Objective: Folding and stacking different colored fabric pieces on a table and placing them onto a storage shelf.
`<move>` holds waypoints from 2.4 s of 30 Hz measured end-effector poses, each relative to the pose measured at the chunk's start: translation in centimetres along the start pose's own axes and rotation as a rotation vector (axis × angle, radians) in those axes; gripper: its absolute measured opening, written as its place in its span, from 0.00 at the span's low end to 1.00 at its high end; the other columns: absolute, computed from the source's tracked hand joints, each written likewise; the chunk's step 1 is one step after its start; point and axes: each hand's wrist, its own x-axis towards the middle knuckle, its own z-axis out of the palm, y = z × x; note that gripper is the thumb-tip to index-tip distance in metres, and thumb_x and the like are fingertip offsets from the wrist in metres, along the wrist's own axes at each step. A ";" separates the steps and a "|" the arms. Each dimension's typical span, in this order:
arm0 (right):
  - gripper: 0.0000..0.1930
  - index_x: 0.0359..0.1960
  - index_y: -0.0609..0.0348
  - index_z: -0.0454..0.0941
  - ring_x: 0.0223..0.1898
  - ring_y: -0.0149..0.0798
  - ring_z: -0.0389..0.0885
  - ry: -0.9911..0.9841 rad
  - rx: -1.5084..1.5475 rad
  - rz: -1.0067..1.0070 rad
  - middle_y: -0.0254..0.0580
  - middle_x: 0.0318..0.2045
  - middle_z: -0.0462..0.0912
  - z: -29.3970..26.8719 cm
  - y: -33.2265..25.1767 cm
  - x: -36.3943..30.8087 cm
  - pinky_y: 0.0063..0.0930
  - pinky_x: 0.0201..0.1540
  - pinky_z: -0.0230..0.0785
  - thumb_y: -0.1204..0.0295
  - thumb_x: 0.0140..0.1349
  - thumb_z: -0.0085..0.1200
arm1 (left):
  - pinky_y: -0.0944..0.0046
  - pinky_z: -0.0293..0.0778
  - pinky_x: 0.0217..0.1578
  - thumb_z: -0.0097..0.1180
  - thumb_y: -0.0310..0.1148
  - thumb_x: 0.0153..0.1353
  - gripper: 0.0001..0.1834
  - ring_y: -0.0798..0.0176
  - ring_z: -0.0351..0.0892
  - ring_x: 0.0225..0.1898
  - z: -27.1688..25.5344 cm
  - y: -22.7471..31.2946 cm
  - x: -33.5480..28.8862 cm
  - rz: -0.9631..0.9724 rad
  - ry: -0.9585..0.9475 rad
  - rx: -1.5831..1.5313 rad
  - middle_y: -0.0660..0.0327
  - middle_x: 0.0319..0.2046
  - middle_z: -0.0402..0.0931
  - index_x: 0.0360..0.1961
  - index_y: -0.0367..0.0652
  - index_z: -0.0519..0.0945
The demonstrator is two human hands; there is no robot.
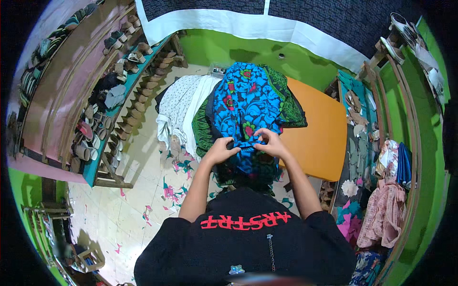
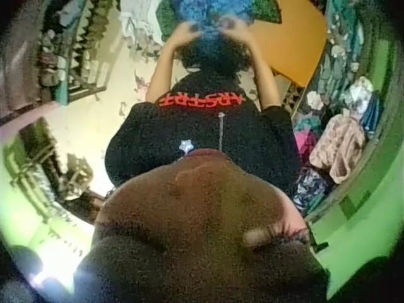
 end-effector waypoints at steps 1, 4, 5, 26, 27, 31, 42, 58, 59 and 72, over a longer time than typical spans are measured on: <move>0.17 0.34 0.58 0.71 0.25 0.29 0.70 -0.029 -0.117 0.004 0.34 0.22 0.71 -0.6 -0.8 -0.1 0.25 0.30 0.61 0.69 0.41 0.59 | 0.66 0.62 0.25 0.59 0.37 0.45 0.13 0.70 0.62 0.21 -0.4 0.8 0.0 -0.005 0.025 -0.099 0.63 0.16 0.66 0.23 0.37 0.73; 0.15 0.32 0.57 0.73 0.31 0.39 0.72 -0.034 -0.836 -0.240 0.37 0.24 0.74 -0.9 -0.5 0.9 0.32 0.37 0.59 0.64 0.42 0.56 | 0.69 0.57 0.22 0.57 0.34 0.45 0.14 0.73 0.56 0.20 -1.7 3.3 0.1 -0.048 0.048 -0.193 0.68 0.15 0.58 0.18 0.39 0.66; 0.13 0.28 0.57 0.74 0.36 0.44 0.71 -0.050 -0.834 -0.229 0.39 0.27 0.74 -1.1 -0.6 1.1 0.37 0.42 0.55 0.63 0.42 0.52 | 0.70 0.57 0.22 0.57 0.33 0.44 0.13 0.74 0.56 0.20 -2.2 3.4 0.1 -0.045 0.087 -0.212 0.68 0.15 0.58 0.18 0.39 0.66; 0.45 0.60 0.42 0.48 0.54 0.58 0.57 0.566 -0.558 0.034 0.50 0.58 0.52 -9.9 12.5 8.5 0.51 0.53 0.52 0.53 0.39 0.60 | 0.65 0.59 0.18 0.57 0.38 0.45 0.17 0.69 0.59 0.15 -8.5 0.2 -0.9 -0.301 0.637 0.066 0.60 0.11 0.64 0.17 0.34 0.69; 0.49 0.61 0.35 0.39 0.55 0.60 0.55 0.466 -0.529 -0.019 0.53 0.58 0.53 -9.5 12.7 9.0 0.60 0.52 0.48 0.51 0.39 0.59 | 0.65 0.60 0.19 0.57 0.39 0.45 0.17 0.68 0.61 0.16 -8.2 0.4 -0.7 -0.358 0.636 0.078 0.59 0.12 0.66 0.19 0.33 0.71; 0.53 0.59 0.21 0.30 0.56 0.61 0.52 0.124 -0.732 0.308 0.48 0.52 0.63 -6.4 11.0 10.2 0.75 0.46 0.45 0.56 0.38 0.63 | 0.65 0.59 0.19 0.59 0.41 0.45 0.19 0.68 0.60 0.17 -6.9 0.3 -0.2 -0.328 0.637 0.088 0.59 0.12 0.65 0.19 0.32 0.72; 0.19 0.31 0.64 0.75 0.37 0.56 0.75 0.550 -0.809 0.731 0.60 0.33 0.76 -10.3 13.5 -0.8 0.47 0.40 0.67 0.58 0.48 0.47 | 0.61 0.59 0.20 0.57 0.42 0.46 0.21 0.63 0.58 0.16 -6.8 2.3 0.1 -0.256 0.512 0.055 0.54 0.12 0.63 0.17 0.32 0.68; 0.17 0.38 0.58 0.73 0.40 0.55 0.70 1.168 -0.842 0.549 0.53 0.38 0.73 -8.2 10.4 -12.2 0.39 0.44 0.62 0.60 0.51 0.48 | 0.64 0.65 0.25 0.56 0.40 0.46 0.18 0.60 0.69 0.20 -1.4 3.0 1.0 -0.066 0.094 -0.080 0.50 0.17 0.70 0.23 0.31 0.72; 0.16 0.39 0.60 0.72 0.40 0.53 0.70 1.192 -0.748 0.330 0.52 0.38 0.72 -9.3 10.7 -10.9 0.38 0.45 0.62 0.63 0.51 0.49 | 0.64 0.63 0.23 0.57 0.40 0.46 0.18 0.63 0.66 0.18 -1.4 2.0 0.9 -0.036 0.144 -0.060 0.52 0.16 0.68 0.21 0.32 0.72; 0.15 0.38 0.59 0.70 0.44 0.44 0.66 0.802 -0.385 -0.430 0.45 0.39 0.70 -12.3 0.5 4.4 0.35 0.47 0.58 0.71 0.45 0.50 | 0.68 0.58 0.20 0.57 0.37 0.47 0.15 0.72 0.58 0.18 -6.1 -4.2 -1.9 -0.348 0.968 -0.105 0.65 0.13 0.62 0.17 0.35 0.69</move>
